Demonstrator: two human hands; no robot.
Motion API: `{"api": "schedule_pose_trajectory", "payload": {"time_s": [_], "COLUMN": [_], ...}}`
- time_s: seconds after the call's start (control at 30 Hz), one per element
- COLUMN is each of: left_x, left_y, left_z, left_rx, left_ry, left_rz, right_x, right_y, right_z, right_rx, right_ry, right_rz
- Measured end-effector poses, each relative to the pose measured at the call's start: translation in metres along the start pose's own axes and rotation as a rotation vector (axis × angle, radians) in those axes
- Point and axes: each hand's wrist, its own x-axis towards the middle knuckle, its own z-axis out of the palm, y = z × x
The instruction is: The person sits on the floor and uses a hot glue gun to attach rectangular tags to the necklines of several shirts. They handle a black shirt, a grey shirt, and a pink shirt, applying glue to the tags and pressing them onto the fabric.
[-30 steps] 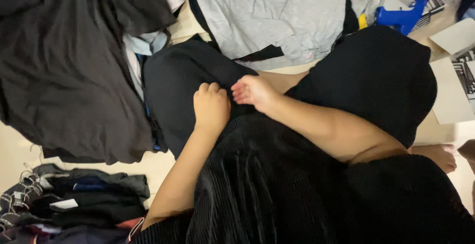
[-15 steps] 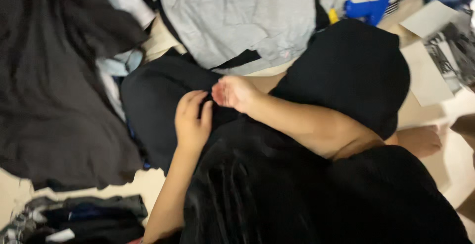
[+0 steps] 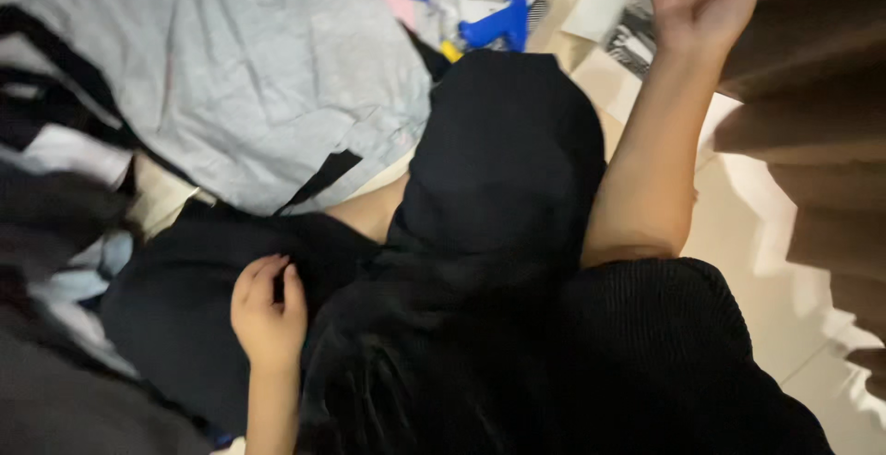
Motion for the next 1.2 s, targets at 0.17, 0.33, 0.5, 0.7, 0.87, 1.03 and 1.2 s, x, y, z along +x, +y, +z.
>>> {"api": "schedule_pose_trajectory", "payload": {"time_s": [0.17, 0.33, 0.5, 0.7, 0.87, 1.03, 1.2], "left_x": [0.003, 0.005, 0.003, 0.007, 0.012, 0.058, 0.121], "left_y": [-0.003, -0.001, -0.002, 0.001, 0.003, -0.015, -0.092], "left_z": [0.005, 0.006, 0.006, 0.008, 0.012, 0.01, 0.041], "left_rx": [0.02, 0.082, 0.113, 0.117, 0.151, -0.011, 0.079], "left_ry": [-0.032, -0.054, -0.058, -0.075, -0.055, 0.021, 0.126], "left_rz": [-0.007, -0.019, 0.0, 0.0, -0.015, -0.027, -0.274], "right_x": [-0.003, 0.001, 0.014, 0.015, 0.024, 0.02, -0.038], "right_y": [-0.027, -0.013, -0.005, -0.014, -0.009, 0.061, 0.201], "right_z": [-0.043, -0.078, -0.088, -0.063, -0.036, 0.033, 0.108], "right_rx": [-0.061, -0.117, -0.156, -0.646, -0.87, -1.141, -0.791], "right_ry": [0.497, 0.626, 0.657, 0.345, 0.574, 0.289, -0.167], "right_rz": [-0.035, 0.185, 0.097, 0.059, -0.13, -0.266, 0.029]}}
